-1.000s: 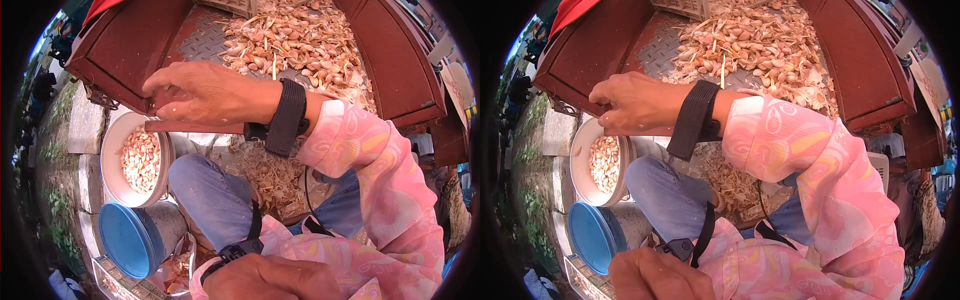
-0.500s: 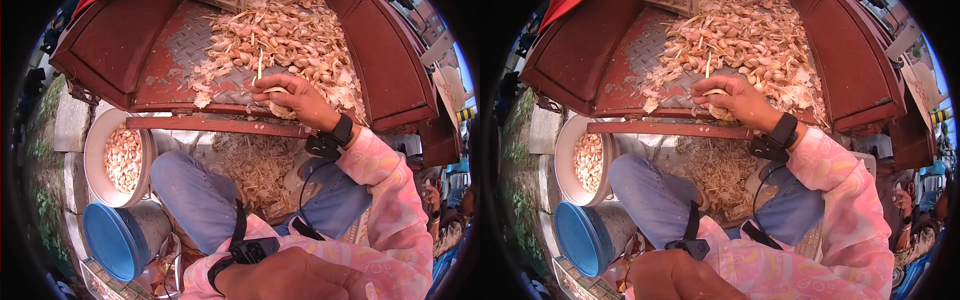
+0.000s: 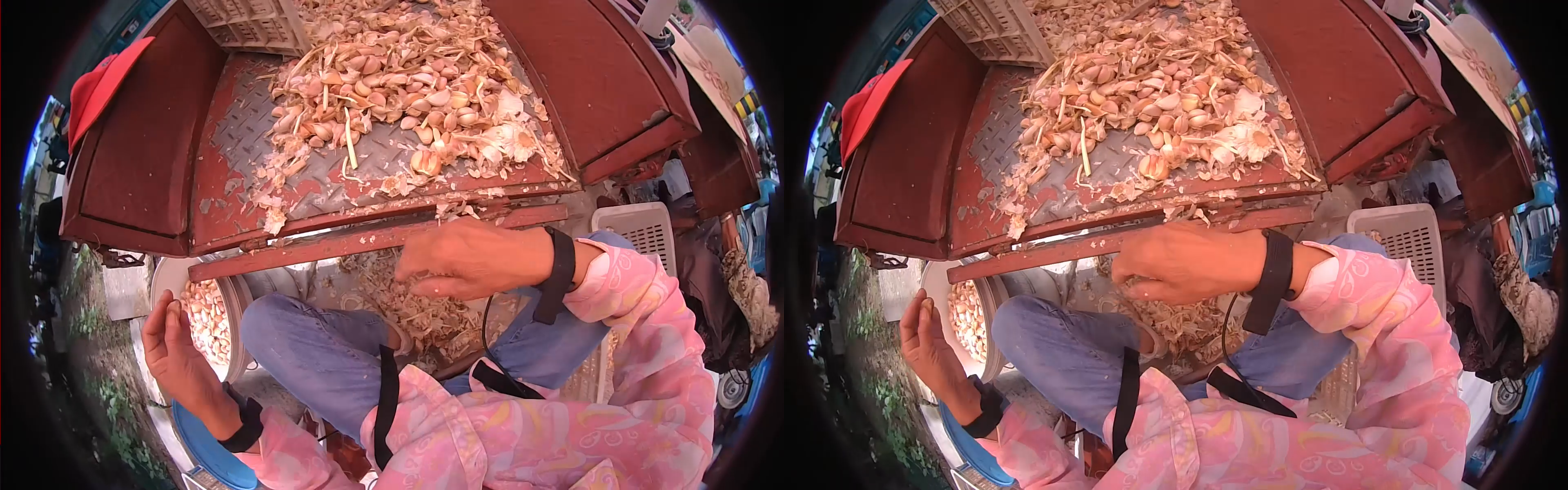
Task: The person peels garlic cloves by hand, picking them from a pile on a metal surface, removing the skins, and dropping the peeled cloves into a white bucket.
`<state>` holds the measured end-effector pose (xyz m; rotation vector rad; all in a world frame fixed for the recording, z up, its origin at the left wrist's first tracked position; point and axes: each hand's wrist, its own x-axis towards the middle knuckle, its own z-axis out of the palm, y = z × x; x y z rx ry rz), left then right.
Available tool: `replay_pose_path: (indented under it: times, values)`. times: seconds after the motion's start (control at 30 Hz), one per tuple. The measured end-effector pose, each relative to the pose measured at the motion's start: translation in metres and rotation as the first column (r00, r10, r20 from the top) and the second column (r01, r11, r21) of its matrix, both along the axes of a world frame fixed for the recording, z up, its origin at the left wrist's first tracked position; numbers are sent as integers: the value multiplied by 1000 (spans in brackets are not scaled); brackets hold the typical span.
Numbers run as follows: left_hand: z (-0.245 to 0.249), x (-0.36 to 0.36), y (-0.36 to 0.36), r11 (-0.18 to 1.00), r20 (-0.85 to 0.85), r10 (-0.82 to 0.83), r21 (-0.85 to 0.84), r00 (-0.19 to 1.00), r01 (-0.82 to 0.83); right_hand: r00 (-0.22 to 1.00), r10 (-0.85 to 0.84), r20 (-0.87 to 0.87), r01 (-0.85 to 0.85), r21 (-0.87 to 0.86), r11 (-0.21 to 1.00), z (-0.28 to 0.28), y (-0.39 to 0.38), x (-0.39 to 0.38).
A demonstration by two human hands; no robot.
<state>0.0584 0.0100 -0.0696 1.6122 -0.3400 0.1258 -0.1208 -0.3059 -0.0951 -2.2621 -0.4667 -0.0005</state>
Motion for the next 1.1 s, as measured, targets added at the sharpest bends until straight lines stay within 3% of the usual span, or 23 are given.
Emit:
replay_pose_path:
  times: [0.03, 0.07, 0.1, 0.13, 0.2, 0.27, 0.33, 0.4, 0.47, 0.53, 0.6, 0.67, 0.73, 0.8, 0.83, 0.9, 1.03, 1.1]
  values:
    - [-17, 20, 19, 962, 12, 80, 261, 997, -81, 987, -144, -66, 145, 3, 989, 9, -12, 1]
    - [-31, 35, 34, 865, 41, 94, 492, 995, -102, 962, -270, 41, 272, -62, 960, 8, -24, 2]
    - [-28, 30, 18, 901, 47, 57, 428, 997, -71, 911, -381, 156, 400, -116, 909, 5, -36, 6]
    - [-27, 18, -7, 931, 48, 21, 362, 999, -37, 908, -388, 159, 407, -117, 906, 4, -48, 10]
    - [-16, -7, -66, 936, -24, -227, 269, 974, 225, 862, -423, 280, 498, -308, 811, -1, -63, 15]
    - [-20, -23, -125, 862, -67, -429, 268, 901, 431, 866, -413, 283, 494, -353, 795, -13, -65, 23]
    - [-24, -39, -173, 772, 18, -547, 397, 837, 496, 871, -400, 286, 488, -394, 779, -16, -67, 33]
    - [-37, -45, -208, 732, -16, -593, 408, 805, 546, 856, -444, 263, 516, -391, 763, -15, -71, 39]
    - [-54, -42, -231, 716, -57, -613, 382, 788, 585, 864, -414, 287, 495, -333, 802, -17, -78, 43]
    - [-54, -43, -239, 696, -99, -635, 357, 766, 623, 877, -480, -31, 480, -9, 877, -4, -75, 41]
    - [-50, -44, -241, 748, -275, -647, -43, 711, 663, 880, -465, -100, 474, 101, 875, -5, -72, 39]
    - [-48, -45, -238, 763, -329, -635, -119, 699, 636, 855, -519, -18, 511, 203, 835, -7, -65, 37]
    - [-45, -46, -233, 777, -379, -623, -196, 684, 599, 872, -489, 8, 482, 162, 861, 0, -60, 36]
    - [-44, -48, -226, 729, -470, -684, -423, 557, 538, 889, -456, 31, 451, 113, 886, 10, -56, 31]
    - [-44, -48, -221, 730, -475, -684, -425, 554, 536, 912, -410, -9, 406, 169, 898, 16, -53, 28]
    - [-44, -43, -209, 582, -415, -810, -490, 414, 648, 932, -359, -47, 360, 223, 906, 18, -51, 26]
    - [-40, -39, -197, 542, -403, -839, -555, 366, 631, 975, -213, -70, 221, 454, 863, 21, -45, 25]
    - [-44, -37, -193, 405, -338, -912, -666, 231, 626, 981, -152, -118, 191, 514, 836, 23, -47, 25]
